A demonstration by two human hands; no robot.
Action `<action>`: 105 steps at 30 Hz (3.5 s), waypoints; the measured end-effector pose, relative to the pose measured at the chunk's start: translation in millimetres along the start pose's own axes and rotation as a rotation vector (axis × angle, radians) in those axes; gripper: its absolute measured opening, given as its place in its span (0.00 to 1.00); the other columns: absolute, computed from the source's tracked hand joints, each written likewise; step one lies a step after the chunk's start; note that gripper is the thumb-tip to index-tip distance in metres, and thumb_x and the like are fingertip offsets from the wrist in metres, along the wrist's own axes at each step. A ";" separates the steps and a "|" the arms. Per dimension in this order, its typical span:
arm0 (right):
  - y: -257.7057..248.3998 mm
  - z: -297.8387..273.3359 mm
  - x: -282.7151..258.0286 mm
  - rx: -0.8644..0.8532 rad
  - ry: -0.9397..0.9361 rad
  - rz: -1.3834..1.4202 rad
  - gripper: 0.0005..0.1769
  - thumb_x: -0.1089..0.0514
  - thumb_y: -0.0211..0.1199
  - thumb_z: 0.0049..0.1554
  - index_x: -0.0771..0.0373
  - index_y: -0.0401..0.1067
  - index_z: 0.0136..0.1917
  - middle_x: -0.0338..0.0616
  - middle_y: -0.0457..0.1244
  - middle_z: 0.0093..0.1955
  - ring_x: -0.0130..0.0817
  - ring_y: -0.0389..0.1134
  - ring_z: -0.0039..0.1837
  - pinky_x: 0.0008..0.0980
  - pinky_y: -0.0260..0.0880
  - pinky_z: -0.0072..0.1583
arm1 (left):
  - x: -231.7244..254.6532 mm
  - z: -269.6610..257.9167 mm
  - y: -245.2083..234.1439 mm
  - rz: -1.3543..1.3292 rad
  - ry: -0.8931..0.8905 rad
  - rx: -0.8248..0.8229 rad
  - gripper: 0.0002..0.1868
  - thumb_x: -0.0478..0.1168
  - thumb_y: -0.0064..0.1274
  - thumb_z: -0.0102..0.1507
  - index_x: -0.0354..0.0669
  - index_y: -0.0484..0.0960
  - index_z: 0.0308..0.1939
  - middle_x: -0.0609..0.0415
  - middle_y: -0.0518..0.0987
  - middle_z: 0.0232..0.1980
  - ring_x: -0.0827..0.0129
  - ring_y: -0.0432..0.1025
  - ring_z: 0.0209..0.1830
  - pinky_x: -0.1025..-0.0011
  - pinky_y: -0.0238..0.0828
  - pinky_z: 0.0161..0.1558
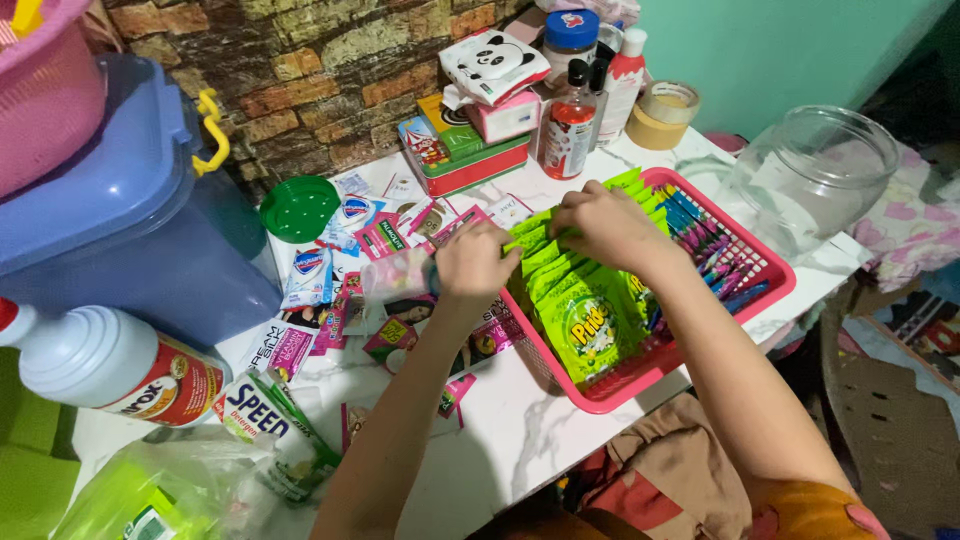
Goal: The person sorts small packaged items on a cluttered table, picking up green and blue sachets and placing them into a pink basket. The person repeatedly picks up items from the table surface and arranges them in the basket.
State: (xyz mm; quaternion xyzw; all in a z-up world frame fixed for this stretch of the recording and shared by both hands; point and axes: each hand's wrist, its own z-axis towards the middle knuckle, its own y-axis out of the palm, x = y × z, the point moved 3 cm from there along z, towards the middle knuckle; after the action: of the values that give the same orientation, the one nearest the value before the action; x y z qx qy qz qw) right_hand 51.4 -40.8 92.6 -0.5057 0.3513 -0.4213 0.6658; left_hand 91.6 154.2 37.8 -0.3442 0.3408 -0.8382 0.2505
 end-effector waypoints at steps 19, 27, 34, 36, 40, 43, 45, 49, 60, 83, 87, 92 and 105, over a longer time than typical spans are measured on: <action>6.9 -23.2 -12.7 -0.019 -0.020 0.069 0.15 0.47 0.68 0.53 0.55 0.77 0.51 0.41 0.68 0.53 0.46 0.64 0.62 0.51 0.62 0.60 | 13.3 -6.3 11.6 -0.038 0.052 -0.011 0.15 0.52 0.63 0.58 0.46 0.88 0.37 0.54 0.81 0.43 0.56 0.76 0.48 0.56 0.71 0.46; -1.4 -55.0 -7.3 -0.107 -0.018 0.234 0.19 0.42 0.70 0.49 0.54 0.78 0.48 0.38 0.68 0.50 0.40 0.66 0.60 0.44 0.61 0.62 | 11.8 -16.0 25.0 -0.016 0.026 -0.069 0.13 0.50 0.64 0.58 0.45 0.87 0.36 0.52 0.79 0.45 0.55 0.74 0.49 0.54 0.71 0.50; -0.1 -77.1 -12.3 0.106 -0.005 0.205 0.09 0.51 0.69 0.52 0.53 0.79 0.46 0.34 0.69 0.47 0.38 0.66 0.58 0.43 0.61 0.62 | 43.3 -29.0 -4.4 -0.080 0.190 0.420 0.12 0.46 0.61 0.58 0.42 0.85 0.38 0.50 0.81 0.50 0.55 0.74 0.48 0.57 0.71 0.45; 1.4 -80.6 -14.5 0.175 0.010 0.305 0.12 0.53 0.70 0.51 0.56 0.78 0.49 0.37 0.68 0.50 0.39 0.66 0.58 0.42 0.62 0.60 | 51.4 -33.4 -11.6 -0.138 0.187 0.279 0.11 0.48 0.61 0.61 0.45 0.85 0.35 0.52 0.81 0.41 0.55 0.76 0.44 0.58 0.73 0.44; 2.8 -87.7 -18.1 0.406 -0.006 0.404 0.12 0.59 0.71 0.50 0.60 0.75 0.48 0.44 0.66 0.57 0.44 0.65 0.61 0.42 0.64 0.62 | 58.8 -33.6 -5.7 -0.177 0.012 -0.210 0.15 0.51 0.57 0.67 0.47 0.88 0.31 0.48 0.83 0.33 0.53 0.78 0.39 0.57 0.73 0.41; 6.9 -93.4 -17.6 0.461 0.058 0.316 0.12 0.61 0.72 0.49 0.58 0.77 0.48 0.44 0.65 0.55 0.47 0.65 0.59 0.42 0.63 0.61 | 59.3 -37.8 -5.1 -0.285 0.054 -0.311 0.12 0.49 0.57 0.65 0.47 0.88 0.39 0.43 0.82 0.32 0.48 0.77 0.35 0.54 0.71 0.37; 12.4 -95.5 -19.7 0.483 0.098 0.365 0.13 0.61 0.71 0.51 0.58 0.77 0.51 0.43 0.65 0.56 0.46 0.65 0.60 0.41 0.65 0.62 | 54.9 -39.1 1.9 -0.313 0.046 -0.226 0.09 0.45 0.57 0.64 0.47 0.89 0.39 0.45 0.83 0.34 0.52 0.79 0.35 0.58 0.73 0.38; 14.4 -92.5 -25.4 0.472 0.094 0.314 0.16 0.59 0.72 0.51 0.58 0.76 0.53 0.43 0.65 0.56 0.46 0.65 0.60 0.42 0.65 0.61 | 31.7 -36.7 22.9 -0.505 -0.046 -0.093 0.12 0.45 0.65 0.56 0.41 0.89 0.37 0.50 0.84 0.30 0.67 0.79 0.27 0.68 0.76 0.33; 11.5 -92.6 -32.8 0.377 0.035 0.132 0.18 0.55 0.71 0.50 0.59 0.73 0.53 0.42 0.65 0.59 0.46 0.64 0.65 0.47 0.60 0.67 | 19.2 -26.7 21.4 -0.537 0.144 -0.037 0.07 0.37 0.61 0.58 0.38 0.87 0.37 0.50 0.84 0.30 0.65 0.78 0.29 0.65 0.73 0.39; 22.0 -92.6 -32.9 0.309 0.073 0.144 0.16 0.57 0.70 0.48 0.57 0.76 0.52 0.42 0.63 0.55 0.46 0.61 0.58 0.44 0.62 0.58 | 49.3 -29.3 0.7 0.181 0.292 0.179 0.09 0.41 0.66 0.50 0.45 0.82 0.29 0.55 0.77 0.35 0.58 0.72 0.44 0.61 0.72 0.39; 18.3 -97.5 -28.1 0.336 0.096 0.156 0.10 0.57 0.70 0.50 0.55 0.75 0.47 0.39 0.64 0.56 0.45 0.61 0.60 0.43 0.61 0.60 | 55.0 -24.0 -3.8 0.388 0.252 0.278 0.09 0.40 0.67 0.53 0.47 0.79 0.26 0.57 0.76 0.32 0.61 0.71 0.42 0.60 0.67 0.35; 23.1 -99.0 -24.3 0.361 0.123 0.208 0.11 0.60 0.68 0.49 0.57 0.75 0.47 0.40 0.64 0.55 0.45 0.62 0.61 0.43 0.61 0.61 | 64.9 -31.9 -10.6 0.283 0.201 0.228 0.19 0.53 0.66 0.44 0.45 0.81 0.29 0.57 0.77 0.32 0.59 0.71 0.41 0.56 0.67 0.35; 21.9 -99.4 -22.5 0.276 0.215 0.170 0.07 0.61 0.65 0.45 0.57 0.71 0.40 0.39 0.64 0.49 0.43 0.61 0.60 0.42 0.57 0.61 | 55.4 -42.3 16.1 0.228 0.136 0.110 0.08 0.47 0.61 0.60 0.51 0.85 0.28 0.60 0.78 0.34 0.60 0.71 0.45 0.60 0.72 0.41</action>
State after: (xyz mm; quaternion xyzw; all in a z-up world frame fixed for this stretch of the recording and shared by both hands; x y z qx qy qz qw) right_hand -41.9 -54.7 48.2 -0.3302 0.4009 -0.4593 0.7207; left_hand 27.6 124.5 25.9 -0.2317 0.3474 -0.8432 0.3387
